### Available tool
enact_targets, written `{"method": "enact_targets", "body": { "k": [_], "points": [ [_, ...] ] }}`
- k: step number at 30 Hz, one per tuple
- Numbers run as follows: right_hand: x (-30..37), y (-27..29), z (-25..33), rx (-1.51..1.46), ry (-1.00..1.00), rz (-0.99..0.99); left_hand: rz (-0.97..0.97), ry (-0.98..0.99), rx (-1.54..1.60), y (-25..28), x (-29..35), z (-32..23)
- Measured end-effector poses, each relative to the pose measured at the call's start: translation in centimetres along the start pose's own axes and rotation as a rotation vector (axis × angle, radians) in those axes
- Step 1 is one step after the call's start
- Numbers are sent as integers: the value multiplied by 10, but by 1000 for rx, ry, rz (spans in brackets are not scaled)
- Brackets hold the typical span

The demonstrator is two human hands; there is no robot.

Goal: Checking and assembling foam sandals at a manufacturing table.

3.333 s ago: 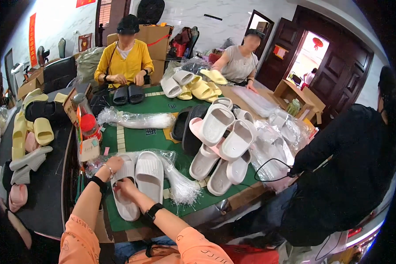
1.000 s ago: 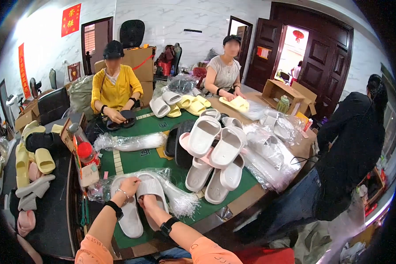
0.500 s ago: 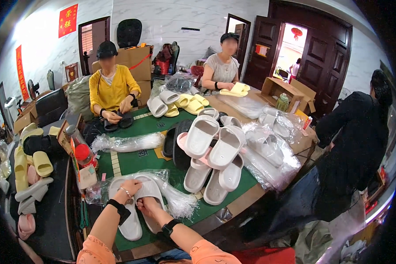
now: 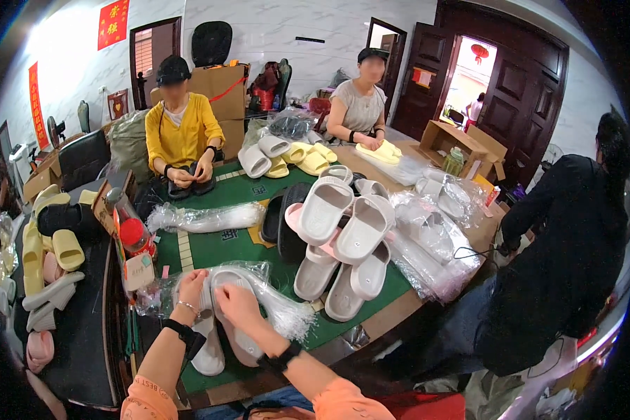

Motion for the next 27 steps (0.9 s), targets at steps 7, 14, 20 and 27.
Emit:
{"method": "enact_targets", "body": {
  "k": [7,14,20,27],
  "points": [
    [-80,-41,-29,371,139,-124,-138,-67,-103,12,10,11],
    [-85,-63,-49,-5,145,42,-147,-99,-87,14,11,14],
    [-83,-53,-53,-230,225,-25,-99,-39,206,-3,17,-2],
    [-70,-56,-31,-127,194,224,-72,-4,394,2,14,8]
  ]
}}
Point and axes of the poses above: each hand's wrist, its own x-axis away from the middle knuckle, its own y-axis out of the back of the hand, z = x × y, the point moved 5 cm from there along -x, towards the middle knuckle, and after that the axes turned 14 degrees about z, right-handed, at the moved point
